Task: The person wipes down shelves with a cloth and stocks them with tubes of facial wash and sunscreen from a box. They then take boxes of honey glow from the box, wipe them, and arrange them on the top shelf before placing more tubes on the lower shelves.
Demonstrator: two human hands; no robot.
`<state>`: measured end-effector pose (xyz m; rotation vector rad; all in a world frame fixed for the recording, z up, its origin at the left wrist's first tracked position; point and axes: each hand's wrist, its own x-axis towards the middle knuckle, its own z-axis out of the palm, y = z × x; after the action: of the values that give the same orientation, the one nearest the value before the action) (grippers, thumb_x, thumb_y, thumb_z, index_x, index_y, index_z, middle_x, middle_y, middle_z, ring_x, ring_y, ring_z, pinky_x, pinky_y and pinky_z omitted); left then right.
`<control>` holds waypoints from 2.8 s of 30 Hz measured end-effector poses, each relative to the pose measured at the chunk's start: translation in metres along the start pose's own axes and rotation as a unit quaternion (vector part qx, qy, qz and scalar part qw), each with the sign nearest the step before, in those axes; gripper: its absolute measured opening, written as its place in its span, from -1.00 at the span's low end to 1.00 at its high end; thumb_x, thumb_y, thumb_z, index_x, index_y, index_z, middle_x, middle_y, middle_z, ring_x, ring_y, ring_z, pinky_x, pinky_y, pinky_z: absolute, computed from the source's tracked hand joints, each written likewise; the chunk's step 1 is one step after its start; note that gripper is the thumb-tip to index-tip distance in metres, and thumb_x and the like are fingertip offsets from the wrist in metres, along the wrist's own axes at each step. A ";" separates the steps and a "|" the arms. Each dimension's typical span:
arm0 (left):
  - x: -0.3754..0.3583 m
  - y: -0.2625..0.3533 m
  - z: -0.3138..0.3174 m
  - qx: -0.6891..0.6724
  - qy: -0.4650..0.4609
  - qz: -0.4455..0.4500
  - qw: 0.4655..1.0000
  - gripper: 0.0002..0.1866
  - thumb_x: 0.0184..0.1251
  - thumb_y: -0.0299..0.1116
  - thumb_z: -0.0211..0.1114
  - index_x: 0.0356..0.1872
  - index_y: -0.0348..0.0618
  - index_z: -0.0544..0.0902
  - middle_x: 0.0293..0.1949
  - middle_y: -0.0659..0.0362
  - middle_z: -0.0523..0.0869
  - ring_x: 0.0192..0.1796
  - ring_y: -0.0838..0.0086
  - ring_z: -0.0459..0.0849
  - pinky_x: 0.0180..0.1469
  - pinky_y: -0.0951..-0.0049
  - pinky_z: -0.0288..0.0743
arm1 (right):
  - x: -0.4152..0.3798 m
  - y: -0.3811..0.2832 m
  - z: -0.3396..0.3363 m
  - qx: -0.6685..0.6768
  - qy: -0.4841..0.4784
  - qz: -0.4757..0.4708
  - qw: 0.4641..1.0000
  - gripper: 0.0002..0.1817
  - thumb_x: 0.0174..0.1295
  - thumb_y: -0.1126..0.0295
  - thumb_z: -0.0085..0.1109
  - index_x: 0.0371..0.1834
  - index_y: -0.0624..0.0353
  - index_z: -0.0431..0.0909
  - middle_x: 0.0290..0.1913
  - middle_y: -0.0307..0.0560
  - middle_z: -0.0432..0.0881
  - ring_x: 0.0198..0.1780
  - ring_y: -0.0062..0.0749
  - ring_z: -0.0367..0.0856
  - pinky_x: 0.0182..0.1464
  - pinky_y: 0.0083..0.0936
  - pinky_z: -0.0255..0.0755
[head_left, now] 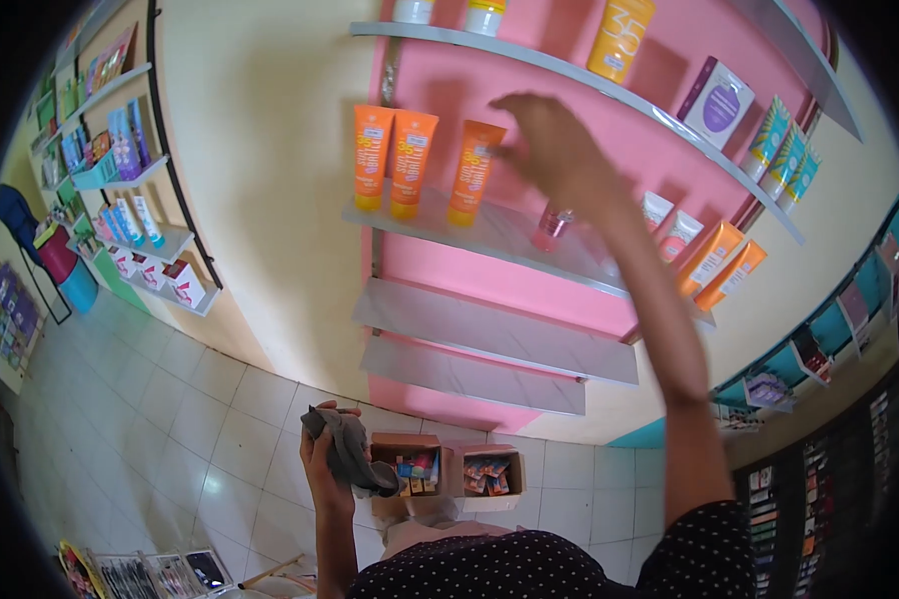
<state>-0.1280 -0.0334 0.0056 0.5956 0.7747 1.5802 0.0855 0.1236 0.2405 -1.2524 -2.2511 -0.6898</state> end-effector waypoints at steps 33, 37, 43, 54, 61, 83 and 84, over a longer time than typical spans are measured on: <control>-0.087 -0.186 -0.203 0.549 0.083 -0.287 0.780 -0.53 0.00 -0.25 0.16 -0.05 -0.23 0.32 -0.25 -0.07 0.56 -0.29 0.19 0.57 -0.23 0.34 0.43 | -0.196 -0.028 0.283 0.076 -0.015 0.215 0.974 -0.62 0.10 0.12 -0.09 -0.08 0.06 0.41 -0.05 -0.15 0.45 0.07 -0.19 0.28 0.03 -0.25 0.09; -0.114 -0.201 -0.225 0.520 0.101 -0.339 0.777 -0.54 0.00 -0.25 0.14 -0.05 -0.22 0.33 -0.25 -0.06 0.56 -0.28 0.22 0.57 -0.20 0.36 0.42 | -0.171 -0.060 0.302 0.122 -0.043 0.139 0.982 -0.64 0.10 0.10 -0.08 -0.11 0.05 0.42 -0.05 -0.11 0.45 0.06 -0.27 0.32 0.04 -0.24 0.09; -0.153 -0.216 -0.248 0.498 0.138 -0.372 0.771 -0.58 0.00 -0.25 0.13 -0.09 -0.21 0.37 -0.30 -0.01 0.56 -0.28 0.25 0.55 -0.20 0.35 0.40 | -0.255 -0.025 0.236 0.308 0.025 0.284 0.908 -0.74 0.17 0.44 -0.13 -0.18 0.43 0.38 -0.13 0.04 0.42 -0.26 -0.38 0.47 -0.40 -0.57 0.52; -0.123 -0.345 -0.259 0.412 0.103 -0.360 0.831 -0.67 0.08 -0.33 0.10 -0.13 -0.27 0.39 -0.37 0.06 0.57 -0.35 0.43 0.56 -0.31 0.49 0.41 | -0.474 -0.196 0.381 0.431 -0.456 0.334 0.703 -0.79 -0.36 0.49 0.16 -0.55 0.27 0.45 -0.54 -0.07 0.45 -0.47 -0.41 0.45 -0.43 -0.55 0.31; -0.035 -0.499 -0.334 0.308 0.185 -0.362 0.860 -0.65 0.11 -0.22 0.03 -0.16 -0.26 0.37 -0.28 -0.03 0.54 -0.25 0.27 0.52 -0.21 0.39 0.36 | -0.597 -0.206 0.610 0.240 -0.589 0.341 0.692 -0.54 -0.29 0.18 0.24 -0.30 0.22 0.49 -0.34 0.09 0.53 -0.23 -0.11 0.50 -0.18 -0.35 0.35; 0.086 -0.679 -0.457 0.729 0.209 -0.324 0.565 -0.52 0.05 -0.37 -0.02 0.02 -0.39 0.19 0.02 -0.17 0.27 0.11 0.06 0.20 0.10 0.15 0.13 | -0.620 -0.170 0.655 0.419 -0.661 0.512 0.355 -0.44 -0.11 0.36 0.19 -0.04 0.39 0.24 -0.38 -0.05 0.51 -0.40 -0.51 0.50 -0.36 -0.66 0.38; 0.086 -0.677 -0.455 0.705 0.248 -0.309 0.589 -0.51 0.05 -0.35 0.02 0.02 -0.37 0.20 0.03 -0.14 0.27 0.13 0.09 0.16 0.11 0.14 0.11 | -0.617 -0.171 0.644 0.435 -0.670 0.500 0.334 -0.45 -0.09 0.40 0.17 -0.02 0.38 0.21 -0.34 -0.04 0.51 -0.37 -0.52 0.50 -0.34 -0.66 0.38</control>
<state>-0.0460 0.0249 -0.8083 0.7997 2.4021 0.1183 0.1285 0.0603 -0.6643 -2.1860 -1.0851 2.4202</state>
